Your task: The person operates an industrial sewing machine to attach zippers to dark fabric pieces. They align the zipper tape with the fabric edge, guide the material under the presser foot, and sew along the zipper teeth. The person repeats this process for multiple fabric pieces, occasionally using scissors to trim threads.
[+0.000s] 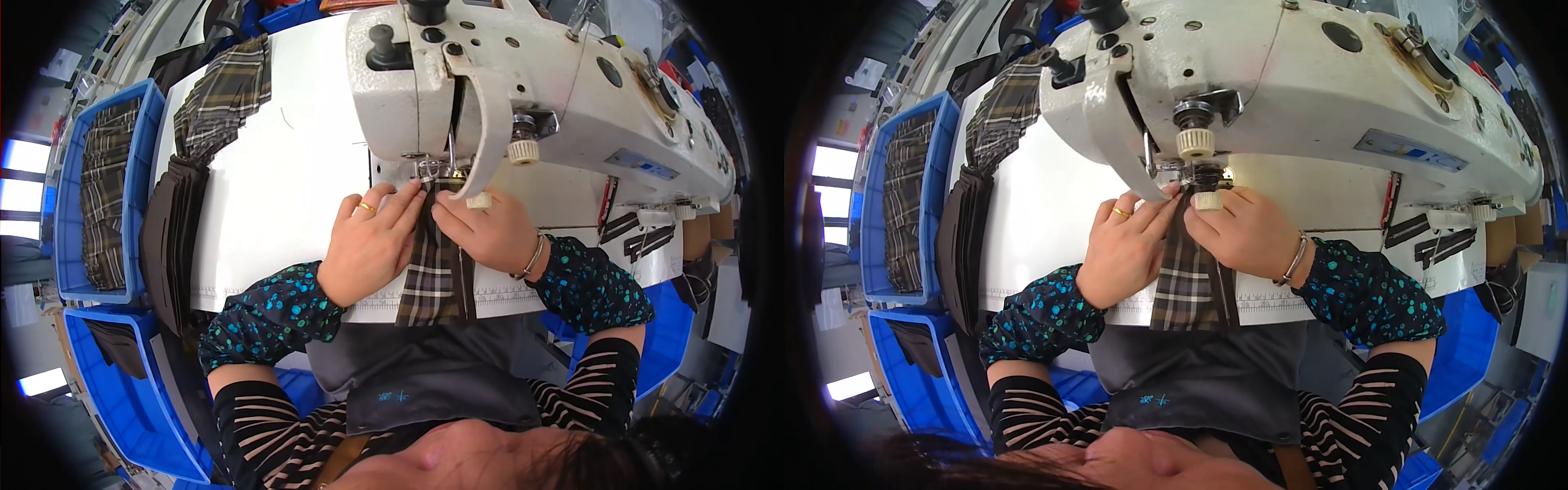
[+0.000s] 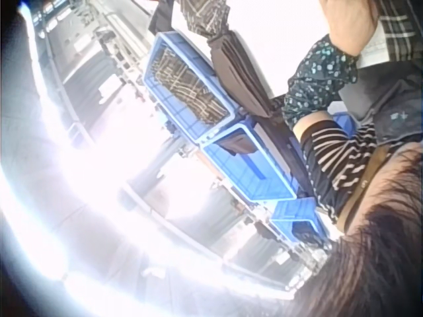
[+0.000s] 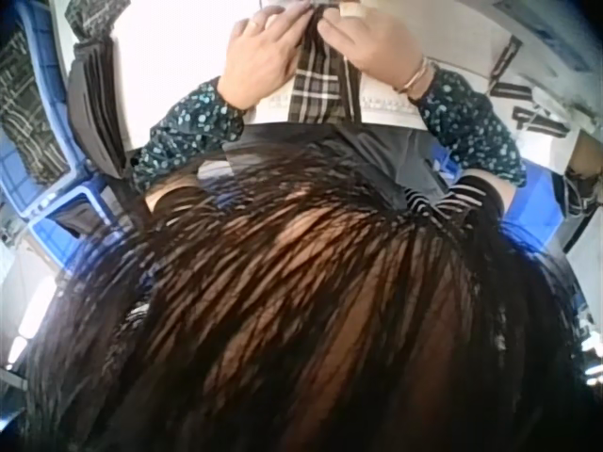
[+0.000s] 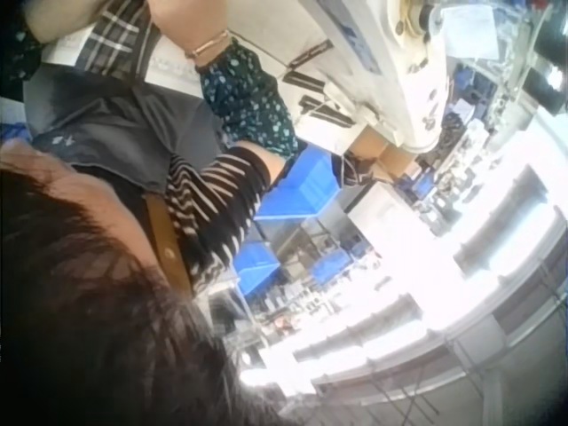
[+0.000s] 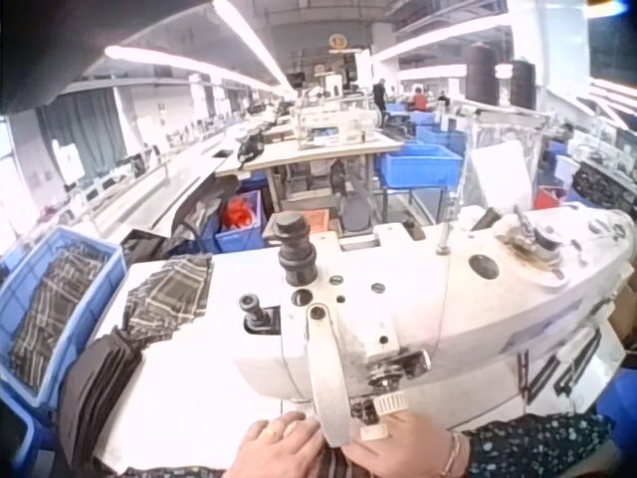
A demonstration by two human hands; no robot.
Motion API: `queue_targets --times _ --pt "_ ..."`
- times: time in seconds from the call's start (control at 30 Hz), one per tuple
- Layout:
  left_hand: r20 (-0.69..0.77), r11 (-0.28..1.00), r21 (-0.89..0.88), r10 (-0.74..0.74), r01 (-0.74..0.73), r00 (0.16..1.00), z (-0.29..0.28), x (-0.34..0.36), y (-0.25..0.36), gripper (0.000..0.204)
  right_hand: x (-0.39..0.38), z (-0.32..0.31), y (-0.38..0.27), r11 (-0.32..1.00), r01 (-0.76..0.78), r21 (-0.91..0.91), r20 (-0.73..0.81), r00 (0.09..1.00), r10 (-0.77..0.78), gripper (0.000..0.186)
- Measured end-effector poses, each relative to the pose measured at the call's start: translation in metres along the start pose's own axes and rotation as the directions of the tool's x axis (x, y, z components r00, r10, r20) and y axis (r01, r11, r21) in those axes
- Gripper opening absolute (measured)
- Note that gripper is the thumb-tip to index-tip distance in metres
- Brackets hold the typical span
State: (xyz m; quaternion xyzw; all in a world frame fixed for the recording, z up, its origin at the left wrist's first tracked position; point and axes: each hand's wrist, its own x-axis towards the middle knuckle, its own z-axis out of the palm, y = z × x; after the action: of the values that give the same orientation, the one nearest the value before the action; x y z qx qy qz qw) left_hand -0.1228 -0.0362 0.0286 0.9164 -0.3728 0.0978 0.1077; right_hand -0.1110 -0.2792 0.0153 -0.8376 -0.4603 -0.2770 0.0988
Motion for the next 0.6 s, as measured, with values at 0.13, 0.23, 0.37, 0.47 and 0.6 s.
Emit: queue_targets --times 0.13,0.23,0.37,0.47,0.6 --pt "0.019 0.999 0.04 0.031 -0.032 0.999 0.0 0.0 0.0 0.053 0.01 0.001 0.0 0.995 -0.011 -0.098 -0.07 0.998 0.004 0.031" --pt "-0.008 0.999 0.039 0.029 -0.028 1.0 0.002 0.002 0.002 0.049 0.004 0.007 0.0 0.994 -0.018 -0.106 0.015 1.0 0.02 0.033" --pt "0.011 1.0 0.025 0.016 -0.016 1.0 0.002 0.005 0.001 0.047 0.003 0.01 0.001 0.996 -0.042 -0.074 0.025 0.999 0.044 0.032" --pt "-0.04 0.999 0.053 -0.007 0.009 0.999 0.006 0.007 -0.001 0.054 0.001 0.013 0.004 0.995 -0.069 -0.068 0.027 0.997 0.071 0.031" --pt "-0.088 0.998 0.055 -0.019 0.024 0.996 0.009 0.011 -0.004 0.053 -0.001 0.017 0.009 0.993 -0.121 -0.015 0.039 0.992 0.122 0.028"
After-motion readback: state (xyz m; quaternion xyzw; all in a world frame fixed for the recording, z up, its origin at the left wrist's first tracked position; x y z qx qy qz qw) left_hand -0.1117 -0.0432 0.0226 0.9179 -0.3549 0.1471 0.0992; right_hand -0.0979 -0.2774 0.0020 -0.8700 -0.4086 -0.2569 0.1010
